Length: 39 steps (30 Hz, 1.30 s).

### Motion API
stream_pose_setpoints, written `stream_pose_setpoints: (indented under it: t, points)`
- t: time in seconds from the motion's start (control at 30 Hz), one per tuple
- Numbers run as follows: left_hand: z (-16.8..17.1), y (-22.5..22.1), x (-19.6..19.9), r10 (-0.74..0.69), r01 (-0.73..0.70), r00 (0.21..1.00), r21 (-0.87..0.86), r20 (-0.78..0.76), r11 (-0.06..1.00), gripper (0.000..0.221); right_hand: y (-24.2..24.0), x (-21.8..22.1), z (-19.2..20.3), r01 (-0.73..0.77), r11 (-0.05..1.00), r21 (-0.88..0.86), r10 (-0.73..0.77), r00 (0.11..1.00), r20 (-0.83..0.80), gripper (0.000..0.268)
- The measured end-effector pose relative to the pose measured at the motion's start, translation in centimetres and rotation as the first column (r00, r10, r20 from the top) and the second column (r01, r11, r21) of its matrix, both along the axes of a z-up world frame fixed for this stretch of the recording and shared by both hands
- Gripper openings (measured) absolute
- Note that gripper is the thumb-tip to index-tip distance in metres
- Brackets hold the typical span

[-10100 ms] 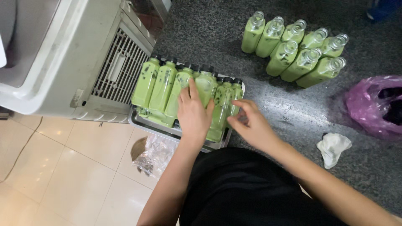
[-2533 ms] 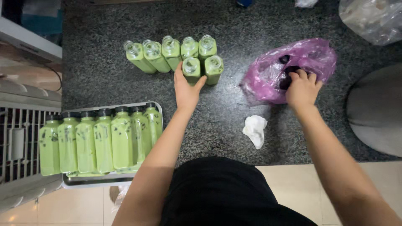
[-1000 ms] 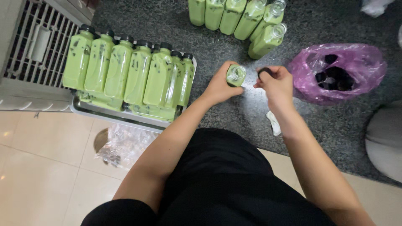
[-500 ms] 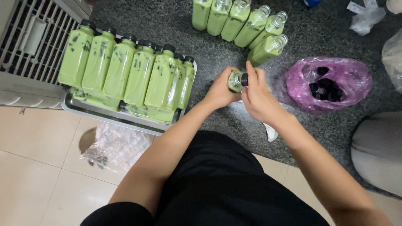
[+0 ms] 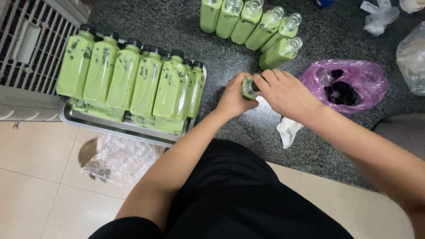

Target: The person wipes the exterior of plastic bottles containing green liquid, reaches into a bag to retrieve black caps, and screws the caps onto the bottles by hand.

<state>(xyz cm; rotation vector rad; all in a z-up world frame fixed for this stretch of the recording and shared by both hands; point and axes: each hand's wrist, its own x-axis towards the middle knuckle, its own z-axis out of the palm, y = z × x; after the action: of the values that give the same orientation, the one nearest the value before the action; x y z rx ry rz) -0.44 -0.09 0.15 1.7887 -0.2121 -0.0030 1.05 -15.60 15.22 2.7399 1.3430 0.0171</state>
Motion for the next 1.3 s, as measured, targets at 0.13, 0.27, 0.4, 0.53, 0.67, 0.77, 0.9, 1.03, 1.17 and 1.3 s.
stream_pose_setpoints:
  t: [0.13,0.27,0.4,0.53,0.67,0.77,0.9,1.03,1.17,1.3]
  points:
    - [0.2,-0.1,-0.2,0.017,-0.017,1.0,-0.002,0.0,1.0,0.07,-0.4,0.6,0.3,-0.044,0.999,0.002,0.044,0.997,-0.066,0.041]
    - [0.6,0.0,-0.2,0.009,-0.009,1.0,0.003,-0.001,1.0,0.071,-1.2,1.0,0.6,-0.146,0.989,0.017,0.146,0.989,-0.033,0.047]
    - [1.0,0.1,-0.2,-0.01,0.011,0.998,0.023,-0.06,1.0,0.071,-1.3,1.6,0.4,-0.157,0.987,-0.037,0.154,0.986,-0.06,0.046]
    - [0.9,0.0,-0.3,0.017,-0.017,1.0,0.012,-0.02,1.0,0.07,-0.7,1.7,0.4,-0.112,0.993,-0.045,0.107,0.989,-0.1,0.043]
    - [0.6,-0.4,-0.7,0.036,-0.036,0.999,0.025,0.014,0.999,0.073,-0.5,1.8,0.4,-0.097,0.987,-0.126,0.089,0.993,-0.072,0.044]
    - [0.3,-0.6,-0.8,0.051,-0.051,0.998,0.029,0.024,0.998,0.074,-0.1,1.6,-0.2,-0.09,0.979,-0.181,0.094,0.995,0.014,0.042]
    - [-0.1,-1.1,-0.9,0.087,-0.089,0.994,0.028,0.068,0.996,0.077,0.7,1.2,-1.6,0.06,0.949,-0.311,-0.031,0.995,0.098,0.05]
    - [-0.5,-1.2,-0.7,0.103,-0.105,0.991,0.024,0.084,0.994,0.073,2.2,0.6,-3.4,0.334,0.909,-0.251,-0.301,0.94,0.163,0.054]
    - [-1.1,-1.2,-0.7,0.095,-0.091,0.987,-0.033,0.131,0.995,0.07,1.9,0.4,-3.1,0.236,0.93,-0.284,-0.212,0.971,0.112,0.045]
    - [-2.0,-0.4,0.4,-0.063,0.072,0.995,-0.138,0.072,0.988,0.064,0.8,2.0,-1.6,-0.042,0.939,-0.34,0.093,0.987,0.134,0.054]
